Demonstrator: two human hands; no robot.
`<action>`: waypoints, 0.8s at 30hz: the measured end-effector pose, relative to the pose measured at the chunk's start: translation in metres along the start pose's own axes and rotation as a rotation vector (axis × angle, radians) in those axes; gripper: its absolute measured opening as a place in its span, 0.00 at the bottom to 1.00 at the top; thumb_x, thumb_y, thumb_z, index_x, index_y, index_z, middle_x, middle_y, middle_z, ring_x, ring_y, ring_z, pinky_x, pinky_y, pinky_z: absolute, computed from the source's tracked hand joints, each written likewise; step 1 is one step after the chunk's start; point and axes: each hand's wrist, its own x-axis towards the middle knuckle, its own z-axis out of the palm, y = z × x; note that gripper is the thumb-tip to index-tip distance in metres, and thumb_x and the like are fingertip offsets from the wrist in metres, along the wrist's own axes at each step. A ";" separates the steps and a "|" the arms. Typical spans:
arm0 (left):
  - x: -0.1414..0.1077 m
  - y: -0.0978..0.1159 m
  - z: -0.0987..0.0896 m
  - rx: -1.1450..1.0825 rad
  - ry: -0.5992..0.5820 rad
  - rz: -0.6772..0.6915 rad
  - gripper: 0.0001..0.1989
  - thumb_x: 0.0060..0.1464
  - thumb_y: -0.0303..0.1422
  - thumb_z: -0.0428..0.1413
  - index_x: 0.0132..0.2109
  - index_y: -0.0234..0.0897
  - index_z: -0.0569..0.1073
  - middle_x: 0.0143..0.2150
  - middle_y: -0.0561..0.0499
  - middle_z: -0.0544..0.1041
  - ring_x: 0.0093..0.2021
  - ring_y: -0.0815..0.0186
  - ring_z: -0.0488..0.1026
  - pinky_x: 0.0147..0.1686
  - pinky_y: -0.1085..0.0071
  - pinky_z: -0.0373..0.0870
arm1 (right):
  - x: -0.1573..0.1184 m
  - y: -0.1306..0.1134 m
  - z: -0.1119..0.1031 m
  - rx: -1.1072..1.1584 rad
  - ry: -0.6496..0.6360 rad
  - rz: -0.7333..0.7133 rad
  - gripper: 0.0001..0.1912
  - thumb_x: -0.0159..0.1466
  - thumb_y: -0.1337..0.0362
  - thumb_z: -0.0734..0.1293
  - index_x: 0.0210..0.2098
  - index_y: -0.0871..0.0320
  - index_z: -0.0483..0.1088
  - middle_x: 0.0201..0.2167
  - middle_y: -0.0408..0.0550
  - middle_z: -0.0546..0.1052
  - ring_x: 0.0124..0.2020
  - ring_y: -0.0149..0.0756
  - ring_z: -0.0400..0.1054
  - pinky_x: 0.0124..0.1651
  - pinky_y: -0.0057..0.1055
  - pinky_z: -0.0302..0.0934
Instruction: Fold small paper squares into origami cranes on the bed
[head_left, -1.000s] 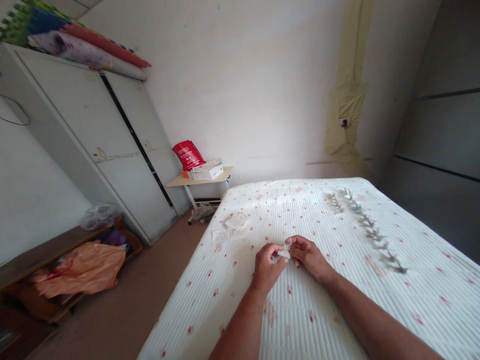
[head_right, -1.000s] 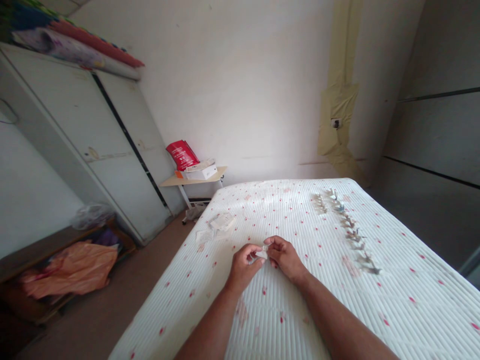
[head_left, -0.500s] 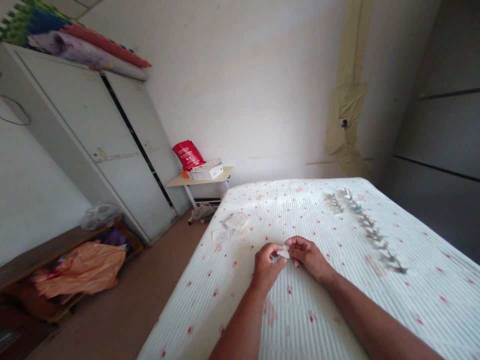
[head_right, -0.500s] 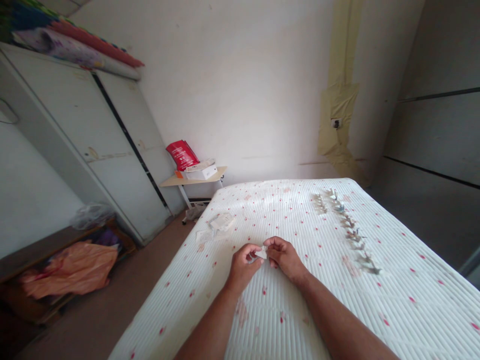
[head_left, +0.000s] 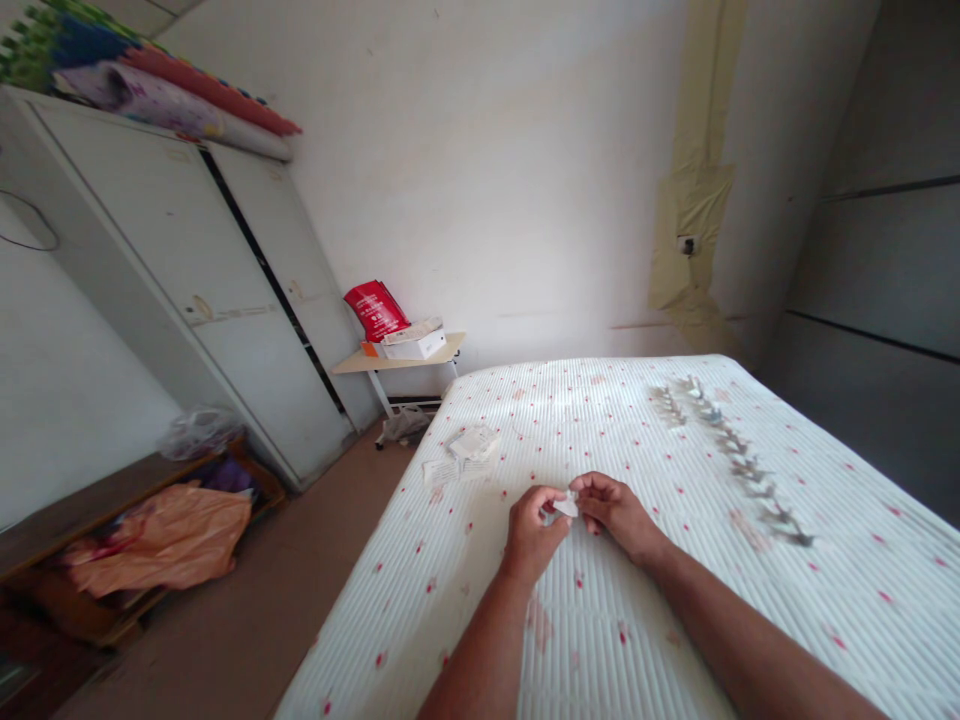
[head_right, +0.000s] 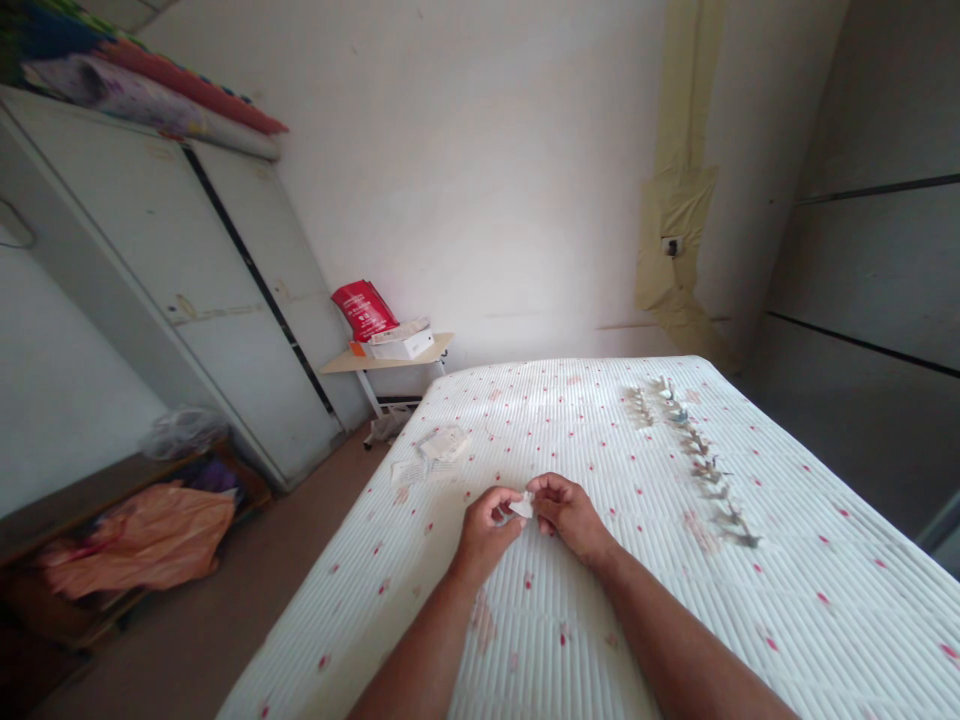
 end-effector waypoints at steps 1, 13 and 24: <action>0.000 0.000 0.000 0.000 0.001 0.002 0.12 0.40 0.25 0.54 0.36 0.36 0.72 0.33 0.54 0.73 0.33 0.69 0.67 0.35 0.74 0.63 | 0.000 0.001 0.000 -0.002 -0.002 -0.004 0.12 0.51 0.60 0.66 0.34 0.58 0.64 0.15 0.34 0.63 0.14 0.23 0.56 0.19 0.23 0.48; -0.001 0.004 -0.001 -0.031 -0.001 -0.007 0.13 0.38 0.26 0.56 0.36 0.36 0.73 0.35 0.53 0.75 0.33 0.69 0.68 0.35 0.74 0.62 | -0.001 -0.003 0.002 0.003 0.009 -0.004 0.13 0.50 0.59 0.66 0.33 0.59 0.65 0.14 0.33 0.62 0.13 0.23 0.56 0.18 0.23 0.48; -0.001 0.003 -0.001 -0.037 0.000 0.000 0.11 0.40 0.25 0.55 0.35 0.36 0.73 0.34 0.53 0.74 0.34 0.69 0.68 0.35 0.74 0.62 | 0.000 -0.002 0.001 0.001 0.002 -0.001 0.13 0.50 0.59 0.66 0.32 0.58 0.65 0.14 0.34 0.62 0.14 0.23 0.56 0.18 0.23 0.48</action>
